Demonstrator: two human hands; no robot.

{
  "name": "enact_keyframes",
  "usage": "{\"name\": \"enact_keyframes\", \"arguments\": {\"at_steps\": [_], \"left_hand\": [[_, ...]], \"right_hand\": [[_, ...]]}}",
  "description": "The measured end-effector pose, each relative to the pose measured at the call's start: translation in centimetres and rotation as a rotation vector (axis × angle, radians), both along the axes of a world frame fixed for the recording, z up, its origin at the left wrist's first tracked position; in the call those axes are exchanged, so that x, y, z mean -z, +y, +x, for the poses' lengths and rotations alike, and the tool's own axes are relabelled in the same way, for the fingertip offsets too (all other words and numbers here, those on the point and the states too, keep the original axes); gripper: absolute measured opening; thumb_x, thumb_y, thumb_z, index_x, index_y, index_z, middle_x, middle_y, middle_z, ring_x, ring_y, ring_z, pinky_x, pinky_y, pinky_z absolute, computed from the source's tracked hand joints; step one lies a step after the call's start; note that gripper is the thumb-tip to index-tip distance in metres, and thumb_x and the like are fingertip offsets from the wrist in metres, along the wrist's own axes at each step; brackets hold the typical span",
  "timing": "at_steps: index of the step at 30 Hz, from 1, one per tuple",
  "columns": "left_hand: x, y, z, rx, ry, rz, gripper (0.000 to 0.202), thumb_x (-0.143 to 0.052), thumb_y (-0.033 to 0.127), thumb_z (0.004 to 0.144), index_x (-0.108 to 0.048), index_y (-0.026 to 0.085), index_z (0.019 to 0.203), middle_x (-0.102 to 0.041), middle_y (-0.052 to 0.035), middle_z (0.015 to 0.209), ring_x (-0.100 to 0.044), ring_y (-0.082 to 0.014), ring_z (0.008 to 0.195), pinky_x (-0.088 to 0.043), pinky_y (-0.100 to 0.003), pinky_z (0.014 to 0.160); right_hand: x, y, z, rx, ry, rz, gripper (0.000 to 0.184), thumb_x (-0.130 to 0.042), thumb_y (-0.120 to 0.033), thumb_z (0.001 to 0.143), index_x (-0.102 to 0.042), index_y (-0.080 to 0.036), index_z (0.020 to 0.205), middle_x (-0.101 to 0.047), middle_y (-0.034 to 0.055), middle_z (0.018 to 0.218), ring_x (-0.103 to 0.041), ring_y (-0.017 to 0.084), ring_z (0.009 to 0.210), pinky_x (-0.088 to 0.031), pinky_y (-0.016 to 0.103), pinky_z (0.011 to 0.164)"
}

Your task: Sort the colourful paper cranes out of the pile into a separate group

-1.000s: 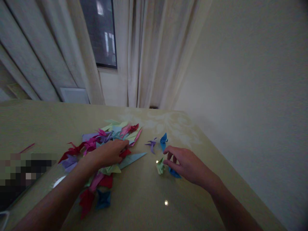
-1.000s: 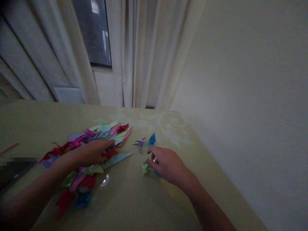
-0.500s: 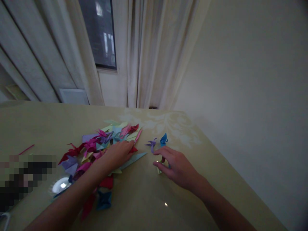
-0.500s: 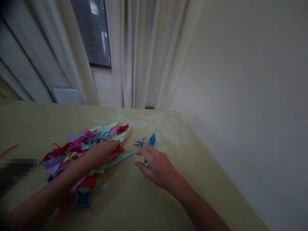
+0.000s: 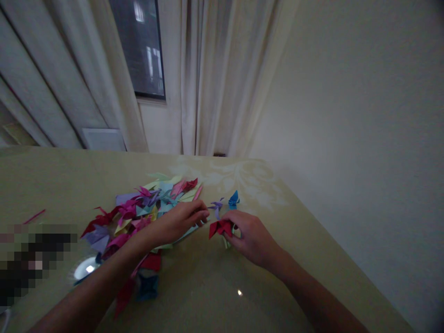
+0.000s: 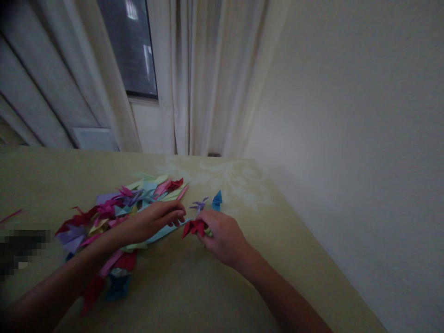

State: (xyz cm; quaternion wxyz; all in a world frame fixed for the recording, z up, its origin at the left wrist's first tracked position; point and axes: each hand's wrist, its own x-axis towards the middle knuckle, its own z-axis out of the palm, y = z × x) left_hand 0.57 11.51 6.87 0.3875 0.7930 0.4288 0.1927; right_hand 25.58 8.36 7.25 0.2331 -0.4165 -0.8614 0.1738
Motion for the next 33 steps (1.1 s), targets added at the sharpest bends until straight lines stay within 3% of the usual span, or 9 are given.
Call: {"name": "enact_keyframes", "arguments": {"at_steps": [3,5,14,17,21,24,26,29,33], "left_hand": [[2.8,1.2,-0.8,-0.065,0.376,0.188,0.019,-0.059,0.032,0.095,-0.065,0.017,0.106,-0.071,-0.0186,0.125,-0.067,-0.0340,0.119,-0.049,-0.046,0.103],[4.0,1.5,-1.2,-0.052,0.478,0.206,0.034,-0.070,0.025,0.084,-0.063,0.017,0.116,-0.065,-0.0200,0.138,-0.062,-0.0353,0.128,-0.047,-0.044,0.106],[5.5,2.4,-2.0,-0.031,0.440,0.043,0.021,-0.070,0.030,0.082,-0.066,0.021,0.100,-0.072,-0.0047,0.102,-0.065,-0.0243,0.093,-0.045,-0.030,0.076],[3.9,2.0,-1.9,0.001,0.342,0.071,0.014,-0.068,0.032,0.084,-0.066,0.020,0.092,-0.071,-0.0037,0.097,-0.063,-0.0217,0.088,-0.045,-0.029,0.074],[-0.6,0.7,-1.6,-0.026,-0.003,0.032,0.027,-0.066,0.047,0.092,-0.064,0.020,0.089,-0.062,0.0022,0.076,-0.057,-0.0157,0.070,-0.041,-0.026,0.062],[-3.3,-0.8,-0.8,-0.075,-0.232,0.026,0.033,-0.071,0.050,0.091,-0.060,0.020,0.084,-0.056,0.0048,0.071,-0.053,-0.0127,0.064,-0.038,-0.023,0.057],[-4.3,-2.0,0.1,-0.115,-0.304,0.065,0.032,-0.072,0.047,0.091,-0.061,0.019,0.082,-0.057,0.0043,0.071,-0.053,-0.0119,0.064,-0.039,-0.023,0.056],[-5.1,-3.8,1.4,-0.123,-0.308,0.145,0.030,-0.070,0.046,0.095,-0.066,0.018,0.085,-0.063,0.0018,0.074,-0.057,-0.0130,0.067,-0.043,-0.024,0.061],[-5.2,-3.5,0.8,-0.036,-0.120,0.263,0.033,-0.058,0.046,0.104,-0.070,0.020,0.088,-0.071,-0.0014,0.083,-0.064,-0.0170,0.078,-0.048,-0.027,0.071]], "right_hand": [[1.5,0.4,-0.4,-0.016,-0.182,0.005,0.012,-0.072,-0.016,0.093,-0.069,-0.019,0.105,-0.073,0.0078,0.106,-0.066,0.024,0.100,-0.050,0.033,0.088],[2.2,0.5,-0.7,-0.060,-0.292,0.006,0.011,-0.073,-0.019,0.094,-0.069,-0.017,0.104,-0.070,0.0104,0.109,-0.064,0.026,0.105,-0.049,0.036,0.092],[2.6,0.3,-1.1,-0.078,-0.429,0.007,0.027,-0.073,-0.038,0.095,-0.068,-0.014,0.104,-0.066,0.0131,0.114,-0.059,0.029,0.108,-0.047,0.043,0.096],[2.6,0.5,-0.8,-0.048,-0.415,0.045,0.024,-0.072,-0.033,0.096,-0.069,-0.014,0.109,-0.067,0.0152,0.120,-0.059,0.032,0.112,-0.047,0.046,0.098],[1.4,0.6,0.0,-0.029,-0.291,0.071,0.033,-0.070,-0.024,0.096,-0.066,-0.015,0.128,-0.067,0.0152,0.129,-0.059,0.033,0.118,-0.046,0.049,0.102],[-0.3,0.0,0.1,-0.038,-0.051,0.034,0.024,-0.055,-0.024,0.106,-0.067,-0.017,0.125,-0.070,0.0126,0.124,-0.062,0.028,0.117,-0.047,0.045,0.103],[-1.5,-0.7,-0.1,-0.085,0.175,-0.064,0.026,-0.046,-0.030,0.112,-0.067,-0.019,0.122,-0.071,0.0094,0.118,-0.065,0.024,0.110,-0.049,0.038,0.097],[-2.8,-1.9,-0.5,-0.099,0.368,-0.150,0.029,-0.054,-0.044,0.110,-0.068,-0.019,0.106,-0.070,0.0036,0.097,-0.065,0.019,0.087,-0.049,0.029,0.077],[-4.1,-3.0,-0.1,-0.065,0.232,-0.161,0.032,-0.058,-0.040,0.109,-0.062,-0.019,0.085,-0.061,-0.0016,0.076,-0.056,0.015,0.069,-0.040,0.026,0.064]]}}
